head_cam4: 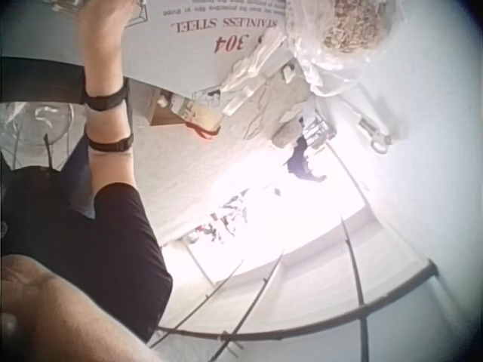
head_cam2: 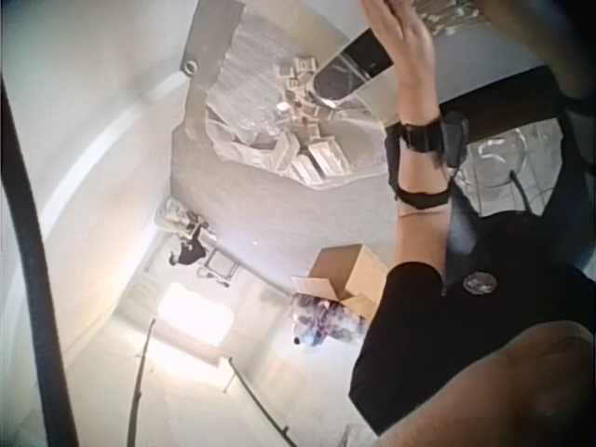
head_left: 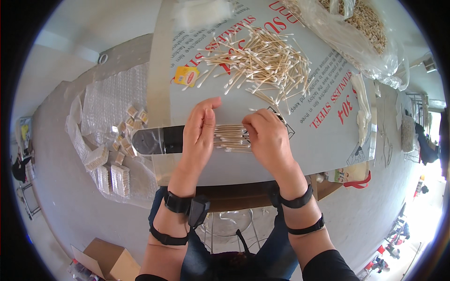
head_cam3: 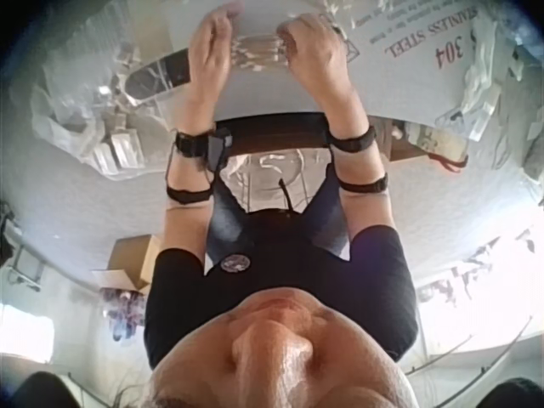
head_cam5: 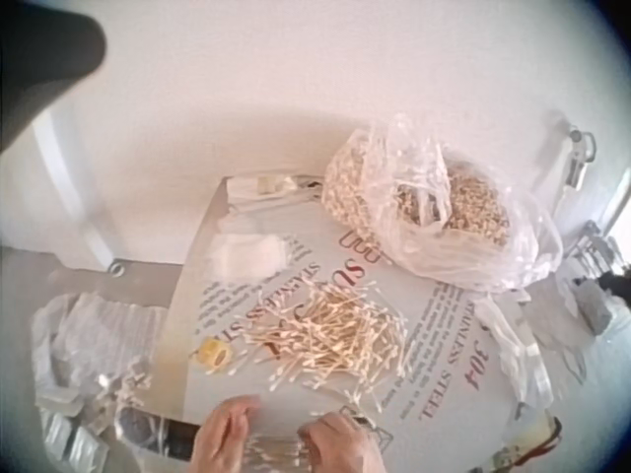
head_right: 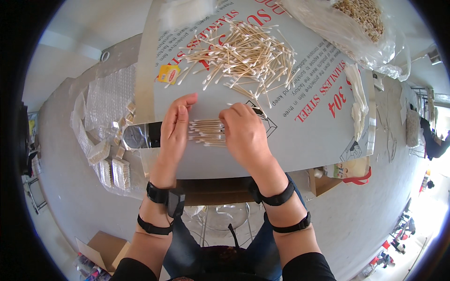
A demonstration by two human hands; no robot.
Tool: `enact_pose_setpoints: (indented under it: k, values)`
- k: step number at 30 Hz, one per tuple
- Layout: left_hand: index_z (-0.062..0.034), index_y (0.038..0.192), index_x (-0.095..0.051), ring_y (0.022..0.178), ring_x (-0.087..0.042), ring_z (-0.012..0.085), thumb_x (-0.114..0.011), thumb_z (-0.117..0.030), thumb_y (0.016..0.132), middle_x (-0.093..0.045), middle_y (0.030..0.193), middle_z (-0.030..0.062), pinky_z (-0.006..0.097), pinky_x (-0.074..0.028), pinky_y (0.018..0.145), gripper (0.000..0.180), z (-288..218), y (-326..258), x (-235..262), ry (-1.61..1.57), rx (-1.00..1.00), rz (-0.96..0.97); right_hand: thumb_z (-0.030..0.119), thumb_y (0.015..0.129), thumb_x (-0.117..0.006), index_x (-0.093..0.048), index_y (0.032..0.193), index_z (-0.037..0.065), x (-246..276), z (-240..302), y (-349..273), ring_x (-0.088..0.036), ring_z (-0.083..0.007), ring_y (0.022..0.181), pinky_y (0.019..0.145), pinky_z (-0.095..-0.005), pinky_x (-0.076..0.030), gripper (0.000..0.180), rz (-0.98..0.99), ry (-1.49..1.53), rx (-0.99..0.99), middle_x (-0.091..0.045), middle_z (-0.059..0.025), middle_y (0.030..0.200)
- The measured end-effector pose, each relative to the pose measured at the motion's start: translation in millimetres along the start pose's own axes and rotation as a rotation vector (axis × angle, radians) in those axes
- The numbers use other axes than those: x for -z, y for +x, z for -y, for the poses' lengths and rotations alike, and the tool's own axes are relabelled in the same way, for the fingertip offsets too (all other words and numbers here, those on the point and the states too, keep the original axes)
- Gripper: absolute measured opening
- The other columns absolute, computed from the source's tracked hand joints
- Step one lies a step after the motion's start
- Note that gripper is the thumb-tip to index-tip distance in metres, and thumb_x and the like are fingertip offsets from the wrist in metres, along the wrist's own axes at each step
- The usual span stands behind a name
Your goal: Packaging loose cotton swabs into small retail boxes.
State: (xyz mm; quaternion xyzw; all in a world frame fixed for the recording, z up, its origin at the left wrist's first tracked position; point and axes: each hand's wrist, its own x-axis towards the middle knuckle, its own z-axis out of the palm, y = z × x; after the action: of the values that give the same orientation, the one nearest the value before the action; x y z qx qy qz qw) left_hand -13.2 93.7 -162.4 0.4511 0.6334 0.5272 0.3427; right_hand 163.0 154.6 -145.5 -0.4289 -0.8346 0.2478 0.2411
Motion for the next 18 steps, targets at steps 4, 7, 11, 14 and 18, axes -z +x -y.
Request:
enact_pose_setpoints:
  k: [4,7,11,14,18]
  values:
    - [0.0002,0.140,-0.052,0.135,-0.049,0.0219,-0.029,-0.040,0.113,-0.054,0.145,0.0118,0.037,-0.033,0.118,0.053,0.7,-8.4,0.1,-0.227,0.057,0.022,0.001,0.093,-0.063,-0.066,0.108,0.001,-2.7,0.2,-9.8,-0.063,-0.0340,0.096,0.083,-0.0396,-0.051,0.015,-0.192,0.244,-0.119,-0.065,-0.0150,0.107]
    - [0.0007,0.146,-0.042,0.145,-0.039,0.0242,-0.023,-0.050,0.111,-0.045,0.154,0.0152,0.040,-0.025,0.123,0.064,2.4,-14.8,-1.1,-0.310,0.029,0.014,0.012,0.104,-0.055,-0.059,0.124,-0.001,-5.6,8.4,-27.0,-0.062,-0.0334,0.112,0.095,-0.0369,-0.048,0.024,-0.153,0.446,-0.249,-0.062,-0.0200,0.122]
    - [-0.0022,0.149,-0.039,0.148,-0.034,0.0252,-0.022,-0.058,0.108,-0.039,0.159,0.0149,0.040,-0.022,0.124,0.071,1.6,-21.5,-8.3,-0.436,0.002,0.027,0.023,0.110,-0.044,-0.049,0.136,-0.004,-18.5,12.7,-35.0,-0.055,-0.0343,0.127,0.106,-0.0382,-0.042,0.039,-0.160,0.554,-0.178,-0.056,-0.0238,0.136]
    - [-0.0009,0.150,-0.038,0.149,-0.032,0.0256,-0.023,-0.061,0.107,-0.038,0.160,0.0153,0.040,-0.023,0.123,0.075,-0.8,-22.8,-9.7,-0.505,0.015,0.062,0.031,0.112,-0.036,-0.047,0.139,-0.006,-28.6,16.8,-32.9,-0.051,-0.0369,0.133,0.112,-0.0412,-0.037,0.047,-0.134,0.681,-0.193,-0.052,-0.0262,0.142]
    - [0.0014,0.151,-0.036,0.147,-0.034,0.0247,-0.025,-0.061,0.107,-0.038,0.159,0.0153,0.038,-0.025,0.122,0.077,4.1,-22.6,-15.2,-0.556,0.008,0.068,0.033,0.112,-0.035,-0.047,0.139,-0.005,-34.0,19.9,-30.1,-0.052,-0.0366,0.133,0.112,-0.0408,-0.037,0.048,-0.138,0.690,-0.169,-0.052,-0.0257,0.141]
